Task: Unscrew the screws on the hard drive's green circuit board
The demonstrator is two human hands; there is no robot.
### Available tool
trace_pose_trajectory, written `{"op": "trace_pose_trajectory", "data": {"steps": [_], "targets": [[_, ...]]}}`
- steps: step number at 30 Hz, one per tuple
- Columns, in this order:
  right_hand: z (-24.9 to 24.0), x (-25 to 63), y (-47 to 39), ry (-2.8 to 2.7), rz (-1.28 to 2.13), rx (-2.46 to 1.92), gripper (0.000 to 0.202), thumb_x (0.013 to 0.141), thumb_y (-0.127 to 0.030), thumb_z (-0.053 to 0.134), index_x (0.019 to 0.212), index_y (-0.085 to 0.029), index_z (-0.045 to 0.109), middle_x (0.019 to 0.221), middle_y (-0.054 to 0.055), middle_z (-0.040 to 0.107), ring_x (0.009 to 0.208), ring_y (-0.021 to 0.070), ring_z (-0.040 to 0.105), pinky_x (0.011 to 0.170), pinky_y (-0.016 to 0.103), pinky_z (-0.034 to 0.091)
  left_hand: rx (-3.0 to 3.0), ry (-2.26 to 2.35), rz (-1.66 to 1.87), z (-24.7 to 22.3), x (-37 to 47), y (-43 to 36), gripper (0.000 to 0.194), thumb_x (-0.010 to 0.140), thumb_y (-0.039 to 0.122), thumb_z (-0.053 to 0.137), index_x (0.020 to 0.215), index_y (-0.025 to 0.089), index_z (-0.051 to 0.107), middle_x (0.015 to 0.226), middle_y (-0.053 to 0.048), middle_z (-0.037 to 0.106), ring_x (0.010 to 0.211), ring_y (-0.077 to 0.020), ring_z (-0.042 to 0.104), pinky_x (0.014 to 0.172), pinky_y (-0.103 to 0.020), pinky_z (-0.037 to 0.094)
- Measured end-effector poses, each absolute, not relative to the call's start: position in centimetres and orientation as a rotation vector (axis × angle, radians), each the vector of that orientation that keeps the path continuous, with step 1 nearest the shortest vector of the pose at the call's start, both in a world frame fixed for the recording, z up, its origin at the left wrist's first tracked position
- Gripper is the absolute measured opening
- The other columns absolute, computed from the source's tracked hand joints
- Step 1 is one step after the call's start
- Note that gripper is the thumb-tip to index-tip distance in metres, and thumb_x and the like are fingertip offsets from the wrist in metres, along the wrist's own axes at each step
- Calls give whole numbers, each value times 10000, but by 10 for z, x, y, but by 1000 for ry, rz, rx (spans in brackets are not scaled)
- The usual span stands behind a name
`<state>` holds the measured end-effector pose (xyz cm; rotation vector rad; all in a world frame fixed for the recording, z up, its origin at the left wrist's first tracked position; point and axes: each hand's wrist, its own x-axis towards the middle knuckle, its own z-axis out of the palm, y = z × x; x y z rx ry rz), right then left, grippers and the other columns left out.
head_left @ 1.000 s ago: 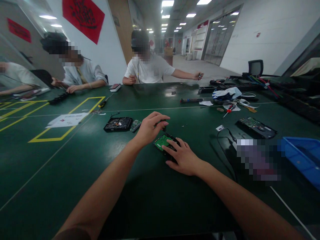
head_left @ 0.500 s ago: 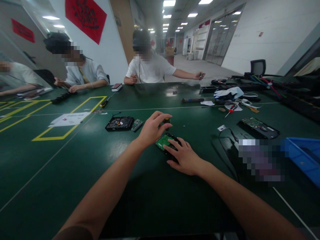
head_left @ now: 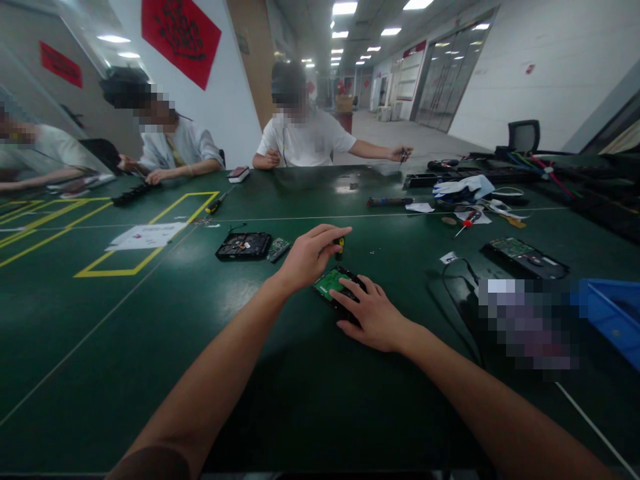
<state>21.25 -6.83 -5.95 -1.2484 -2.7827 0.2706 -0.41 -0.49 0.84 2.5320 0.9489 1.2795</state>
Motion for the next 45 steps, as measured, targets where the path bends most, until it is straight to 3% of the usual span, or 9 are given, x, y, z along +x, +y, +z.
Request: {"op": "trace_pose_trajectory", "data": {"steps": [5,10,15,19,22,27,35,39,45], "targets": [[-60,213,-68,-2784,269,-1236,691,988,-617,508,1611,-364,350,1689,69,262,1496,481,193,1152,688,270,2532,899,1206,10,-7,-4,452,1028,102,491,1448,252,569,1385,-80,648,1266,-208,626,1093,-429,525],[-59,212,-69,-2782,254,-1234,680,992,-603,511,1606,-349,364,1683,79,270,1490,479,207,1150,681,273,2516,1029,1341,4,-5,-2,308,991,223,647,1298,229,668,1141,-71,678,995,-182,675,908,-353,581],[-56,211,-69,-2792,260,-1239,681,988,-600,516,1603,-345,373,1679,89,278,1489,484,206,1148,682,275,2471,1145,1440,-2,4,-3,334,869,354,813,1151,215,701,1065,-47,599,809,-137,619,748,-294,569],[-57,211,-69,-2791,255,-1240,682,989,-605,512,1604,-349,369,1685,80,268,1490,487,199,1151,679,275,2493,1077,1386,3,2,-5,279,935,261,735,1210,226,698,1078,-60,625,905,-161,635,807,-308,573],[-59,212,-68,-2790,254,-1236,686,990,-611,504,1608,-347,361,1685,82,265,1490,486,200,1149,679,282,2548,965,1292,8,-3,-4,345,1004,138,589,1331,231,651,1181,-79,668,1071,-184,651,962,-363,555],[-61,212,-68,-2777,246,-1239,692,985,-614,516,1605,-347,365,1678,87,279,1483,489,219,1140,679,298,2564,903,1221,11,-7,-3,417,1014,76,522,1391,234,608,1296,-81,674,1172,-191,645,1025,-381,539],[-57,212,-69,-2793,253,-1245,692,986,-606,514,1610,-351,356,1685,81,270,1486,485,208,1152,681,268,2527,1131,1372,4,-5,-2,295,932,283,740,1215,214,696,1109,-64,676,885,-159,676,825,-321,595],[-58,211,-69,-2782,244,-1234,690,987,-598,518,1609,-345,359,1680,84,278,1485,484,210,1144,671,289,2517,1018,1344,6,-6,-4,308,1026,221,560,1314,193,663,1279,-105,685,1078,-199,685,866,-329,609],[-59,212,-68,-2782,248,-1233,703,982,-605,525,1612,-346,353,1677,87,283,1485,484,206,1145,672,284,2449,1025,1322,8,-6,-5,313,1008,211,587,1310,212,671,1159,-73,706,945,-159,692,681,-236,600]]}}
